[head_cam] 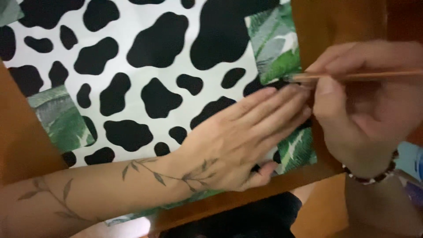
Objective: Marking fabric with a pencil and ruler before cutting it into shapes with scissors
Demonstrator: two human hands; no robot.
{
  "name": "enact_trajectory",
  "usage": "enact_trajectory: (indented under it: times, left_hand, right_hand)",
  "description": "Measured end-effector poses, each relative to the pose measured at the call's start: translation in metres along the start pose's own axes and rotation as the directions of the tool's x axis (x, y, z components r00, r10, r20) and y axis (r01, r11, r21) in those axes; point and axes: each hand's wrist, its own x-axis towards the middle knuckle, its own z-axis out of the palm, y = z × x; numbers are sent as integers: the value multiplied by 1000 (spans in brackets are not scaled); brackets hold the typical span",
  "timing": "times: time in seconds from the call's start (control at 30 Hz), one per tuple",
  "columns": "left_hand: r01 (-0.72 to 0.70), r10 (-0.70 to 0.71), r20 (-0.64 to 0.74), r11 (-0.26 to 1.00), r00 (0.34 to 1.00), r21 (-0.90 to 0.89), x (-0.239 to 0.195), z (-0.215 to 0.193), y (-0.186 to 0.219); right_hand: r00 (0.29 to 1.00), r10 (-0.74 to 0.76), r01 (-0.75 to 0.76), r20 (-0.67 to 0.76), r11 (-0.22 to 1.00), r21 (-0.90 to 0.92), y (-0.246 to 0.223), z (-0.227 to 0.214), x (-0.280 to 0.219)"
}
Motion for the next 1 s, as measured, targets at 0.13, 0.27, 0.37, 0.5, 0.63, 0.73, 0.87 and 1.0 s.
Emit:
enact_trajectory:
  times: [0.13,0.27,0.37,0.5,0.63,0.73,0.87,1.0]
  left_hand:
    - [26,-25,-9,998,1000,54,-2,5,0]
    - [15,-15,-30,1000,999,-17,-5,9,-1]
    - [11,-17,-64,996,998,-83,-4,13,0]
    - [25,-25,-2,1000,1000,9,-3,2,-1]
    - [18,-18,-12,1000,1000,16,-2,4,0]
    - [20,-22,-32,999,999,-37,-1,8,2]
    - [21,-20,17,1000,1000,-18,-1,1,-1]
    - [18,-18,0,1000,1000,23,-1,1,0]
  right_hand:
    - [998,60,-59,-35,998,36,2,12,-4]
    - [992,121,-120,27,992,-43,0,13,-5]
    - [995,95,-92,40,993,-67,0,10,-2]
    - [997,21,-6,77,981,-196,4,3,-3]
    - [992,113,-120,-62,983,-140,1,11,-11]
    - [996,71,-64,56,991,-114,0,5,-8]
    - [1000,28,-24,11,970,-243,12,-4,-18]
    - [999,12,0,52,975,-224,5,-1,-14]
